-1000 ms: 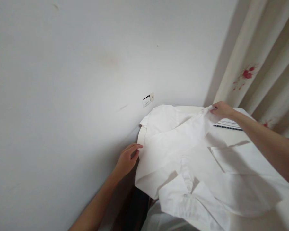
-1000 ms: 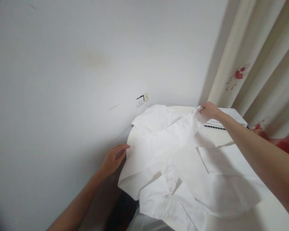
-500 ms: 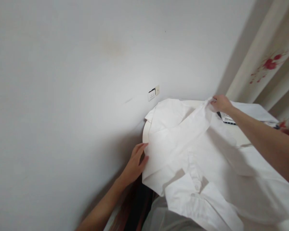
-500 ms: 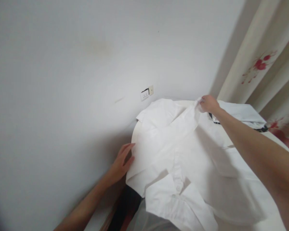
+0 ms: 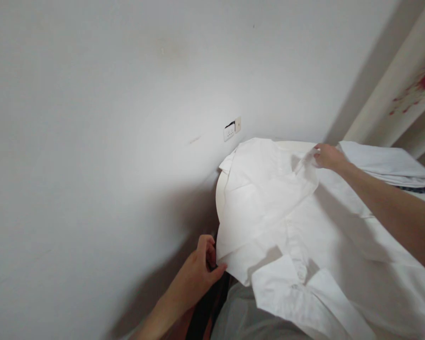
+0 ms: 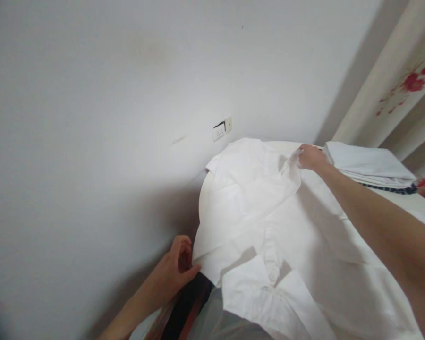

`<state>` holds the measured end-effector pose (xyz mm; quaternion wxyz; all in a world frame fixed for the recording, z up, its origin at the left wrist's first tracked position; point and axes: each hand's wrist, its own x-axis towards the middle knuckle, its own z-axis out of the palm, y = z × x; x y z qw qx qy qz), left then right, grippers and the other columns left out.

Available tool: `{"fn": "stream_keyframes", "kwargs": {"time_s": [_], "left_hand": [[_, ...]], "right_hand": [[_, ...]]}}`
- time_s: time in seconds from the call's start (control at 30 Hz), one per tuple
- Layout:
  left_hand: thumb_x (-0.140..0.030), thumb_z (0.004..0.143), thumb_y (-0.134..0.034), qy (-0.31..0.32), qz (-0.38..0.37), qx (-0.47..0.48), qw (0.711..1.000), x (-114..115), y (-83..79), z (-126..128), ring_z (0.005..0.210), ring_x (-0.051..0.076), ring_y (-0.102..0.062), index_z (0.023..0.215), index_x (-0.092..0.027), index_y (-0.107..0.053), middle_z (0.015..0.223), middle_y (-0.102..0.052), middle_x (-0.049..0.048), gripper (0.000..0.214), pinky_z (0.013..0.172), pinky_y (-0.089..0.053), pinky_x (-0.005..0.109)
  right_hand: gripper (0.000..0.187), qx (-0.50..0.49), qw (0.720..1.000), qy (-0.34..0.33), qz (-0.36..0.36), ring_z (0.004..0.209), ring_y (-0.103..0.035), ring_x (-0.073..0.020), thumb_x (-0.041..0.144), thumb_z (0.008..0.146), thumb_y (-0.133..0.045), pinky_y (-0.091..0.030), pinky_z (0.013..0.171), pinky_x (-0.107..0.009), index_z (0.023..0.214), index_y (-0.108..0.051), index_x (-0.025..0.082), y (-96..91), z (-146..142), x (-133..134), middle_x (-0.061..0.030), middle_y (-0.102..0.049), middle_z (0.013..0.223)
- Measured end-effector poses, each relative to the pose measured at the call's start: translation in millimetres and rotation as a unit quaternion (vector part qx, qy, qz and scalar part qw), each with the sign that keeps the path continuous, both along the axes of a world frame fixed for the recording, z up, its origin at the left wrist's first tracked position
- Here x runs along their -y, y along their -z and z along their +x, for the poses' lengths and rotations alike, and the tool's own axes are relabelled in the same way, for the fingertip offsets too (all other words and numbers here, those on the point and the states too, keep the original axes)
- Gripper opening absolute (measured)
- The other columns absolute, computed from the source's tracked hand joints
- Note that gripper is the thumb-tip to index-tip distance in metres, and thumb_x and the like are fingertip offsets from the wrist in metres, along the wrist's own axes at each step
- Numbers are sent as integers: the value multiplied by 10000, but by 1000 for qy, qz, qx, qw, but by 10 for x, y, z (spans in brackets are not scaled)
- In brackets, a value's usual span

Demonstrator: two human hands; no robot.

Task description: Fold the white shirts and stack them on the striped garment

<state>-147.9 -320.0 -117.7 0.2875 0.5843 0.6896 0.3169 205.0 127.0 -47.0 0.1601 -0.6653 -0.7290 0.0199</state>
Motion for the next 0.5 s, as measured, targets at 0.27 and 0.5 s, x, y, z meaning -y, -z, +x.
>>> {"fn": "stream_keyframes", "kwargs": {"time_s": [0.27, 0.5], "left_hand": [[-217, 887, -494, -57, 134, -22, 989, 33, 311, 77, 633, 135, -518, 806, -210, -539, 705, -545, -32, 92, 614, -397, 246], [-368, 898, -569, -111, 140, 262, 948, 131, 520, 185, 691, 163, -578, 865, -206, -576, 735, -591, -13, 166, 642, -461, 252]], "right_hand": [[416, 18, 1000, 9, -1, 1044, -628, -261, 131, 881, -568, -418, 810, -339, 1290, -644, 100, -47, 188, -38, -227, -676, 1214], [528, 39, 999, 19, 13, 1084, -594, -294, 68, 821, -563, -417, 820, -366, 1347, -601, 96, 60, 295, 125, -244, -643, 1237]]}}
